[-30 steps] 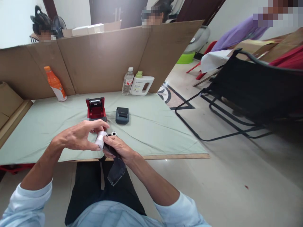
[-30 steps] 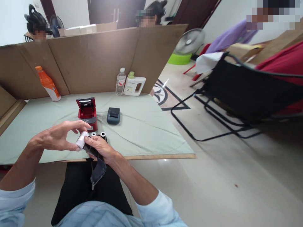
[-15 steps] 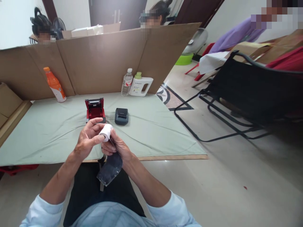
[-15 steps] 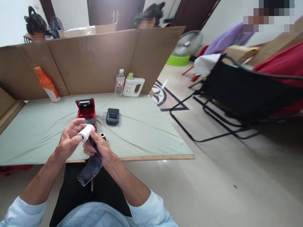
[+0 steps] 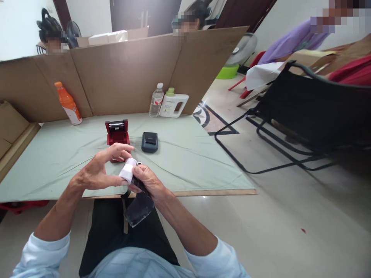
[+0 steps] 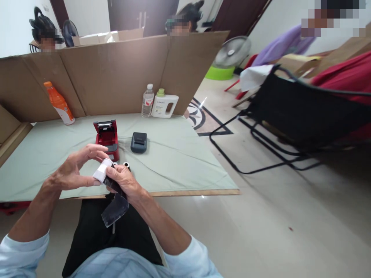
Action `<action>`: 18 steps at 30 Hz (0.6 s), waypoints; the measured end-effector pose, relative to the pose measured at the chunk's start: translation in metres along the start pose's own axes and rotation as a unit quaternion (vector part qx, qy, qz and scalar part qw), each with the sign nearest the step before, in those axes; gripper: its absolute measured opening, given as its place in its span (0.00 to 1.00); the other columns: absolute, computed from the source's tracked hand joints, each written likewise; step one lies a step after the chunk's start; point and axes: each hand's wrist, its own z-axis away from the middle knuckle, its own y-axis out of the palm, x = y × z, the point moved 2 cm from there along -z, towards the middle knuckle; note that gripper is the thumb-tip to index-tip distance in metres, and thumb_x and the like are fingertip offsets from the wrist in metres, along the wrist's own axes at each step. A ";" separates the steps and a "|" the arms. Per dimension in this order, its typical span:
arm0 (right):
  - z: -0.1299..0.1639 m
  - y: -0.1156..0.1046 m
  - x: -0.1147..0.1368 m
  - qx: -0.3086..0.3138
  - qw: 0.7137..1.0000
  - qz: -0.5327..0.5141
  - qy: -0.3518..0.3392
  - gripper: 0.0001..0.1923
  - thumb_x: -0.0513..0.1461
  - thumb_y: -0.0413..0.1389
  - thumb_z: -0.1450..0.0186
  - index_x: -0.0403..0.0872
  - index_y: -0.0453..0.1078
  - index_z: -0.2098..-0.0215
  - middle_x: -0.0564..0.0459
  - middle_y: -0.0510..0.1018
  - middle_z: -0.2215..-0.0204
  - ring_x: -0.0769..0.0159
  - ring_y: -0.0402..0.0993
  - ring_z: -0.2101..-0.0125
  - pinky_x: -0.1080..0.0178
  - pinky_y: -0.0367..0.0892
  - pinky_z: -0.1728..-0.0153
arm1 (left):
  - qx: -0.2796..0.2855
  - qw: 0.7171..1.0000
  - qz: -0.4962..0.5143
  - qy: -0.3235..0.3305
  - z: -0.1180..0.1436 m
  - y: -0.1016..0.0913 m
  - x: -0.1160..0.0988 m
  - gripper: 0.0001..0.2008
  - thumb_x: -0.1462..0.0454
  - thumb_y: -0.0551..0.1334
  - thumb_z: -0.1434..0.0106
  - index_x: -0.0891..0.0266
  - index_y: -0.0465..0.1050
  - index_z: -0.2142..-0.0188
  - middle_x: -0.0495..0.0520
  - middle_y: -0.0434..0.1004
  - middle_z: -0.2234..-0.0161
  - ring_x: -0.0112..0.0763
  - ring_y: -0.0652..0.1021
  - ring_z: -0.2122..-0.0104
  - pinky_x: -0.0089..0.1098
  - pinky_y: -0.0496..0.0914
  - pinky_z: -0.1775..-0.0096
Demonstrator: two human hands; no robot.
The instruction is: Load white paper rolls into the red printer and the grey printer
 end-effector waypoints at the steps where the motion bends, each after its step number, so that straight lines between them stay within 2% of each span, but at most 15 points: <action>1: 0.000 0.002 -0.001 -0.005 1.000 -0.014 -0.011 0.32 0.63 0.70 0.47 0.45 0.67 0.77 0.62 0.63 0.87 0.78 0.51 0.87 0.68 0.49 0.85 | -0.018 0.999 0.038 0.002 0.002 0.003 0.006 0.36 0.65 0.77 0.48 0.55 0.73 0.40 0.56 0.81 0.54 0.42 0.80 0.53 0.43 0.74 0.47; 5: -0.001 0.010 -0.004 -0.016 0.996 -0.064 -0.051 0.30 0.60 0.71 0.47 0.46 0.67 0.74 0.63 0.62 0.85 0.79 0.48 0.86 0.69 0.48 0.85 | -0.080 0.979 0.185 -0.010 0.008 0.021 0.024 0.35 0.61 0.79 0.50 0.56 0.73 0.43 0.58 0.81 0.54 0.44 0.80 0.52 0.42 0.73 0.47; 9: -0.005 0.014 -0.007 -0.014 0.993 -0.088 -0.079 0.30 0.61 0.71 0.47 0.46 0.69 0.70 0.64 0.61 0.86 0.79 0.47 0.87 0.69 0.47 0.86 | -0.163 0.937 0.307 -0.023 0.013 0.046 0.038 0.36 0.55 0.79 0.50 0.56 0.72 0.44 0.58 0.81 0.53 0.44 0.81 0.54 0.41 0.75 0.52; 11: -0.006 0.013 -0.007 -0.018 0.994 -0.082 -0.074 0.31 0.62 0.71 0.47 0.45 0.69 0.71 0.63 0.61 0.86 0.78 0.48 0.87 0.68 0.47 0.86 | -0.177 0.926 0.333 -0.029 0.015 0.048 0.043 0.34 0.53 0.77 0.48 0.54 0.72 0.44 0.57 0.80 0.51 0.45 0.81 0.54 0.41 0.75 0.52; 12: -0.006 0.012 -0.007 -0.020 0.995 -0.071 -0.063 0.31 0.62 0.70 0.47 0.45 0.68 0.72 0.63 0.62 0.86 0.78 0.49 0.87 0.68 0.47 0.86 | -0.165 0.930 0.326 -0.030 0.015 0.044 0.043 0.33 0.53 0.77 0.47 0.53 0.72 0.43 0.57 0.80 0.51 0.44 0.81 0.53 0.41 0.75 0.52; 14: -0.005 0.007 -0.005 -0.020 0.999 -0.030 -0.026 0.31 0.62 0.70 0.47 0.45 0.68 0.75 0.62 0.63 0.86 0.77 0.51 0.87 0.68 0.47 0.86 | -0.105 0.959 0.263 -0.031 0.013 0.029 0.036 0.34 0.57 0.78 0.48 0.52 0.73 0.43 0.57 0.81 0.50 0.44 0.81 0.52 0.41 0.74 0.51; 16: -0.002 0.002 -0.002 -0.022 0.999 0.023 0.016 0.32 0.62 0.70 0.47 0.44 0.68 0.77 0.60 0.64 0.86 0.77 0.53 0.86 0.68 0.47 0.85 | -0.022 0.989 0.141 -0.029 0.008 0.011 0.022 0.34 0.62 0.78 0.50 0.54 0.74 0.43 0.58 0.81 0.51 0.44 0.80 0.52 0.41 0.74 0.50; 18: 0.000 -0.002 0.001 -0.028 0.997 0.063 0.044 0.32 0.62 0.71 0.48 0.43 0.69 0.78 0.59 0.65 0.86 0.77 0.55 0.85 0.68 0.47 0.84 | 0.040 0.999 0.011 -0.029 0.004 -0.003 0.006 0.31 0.67 0.77 0.50 0.57 0.77 0.45 0.58 0.82 0.52 0.42 0.81 0.54 0.40 0.74 0.50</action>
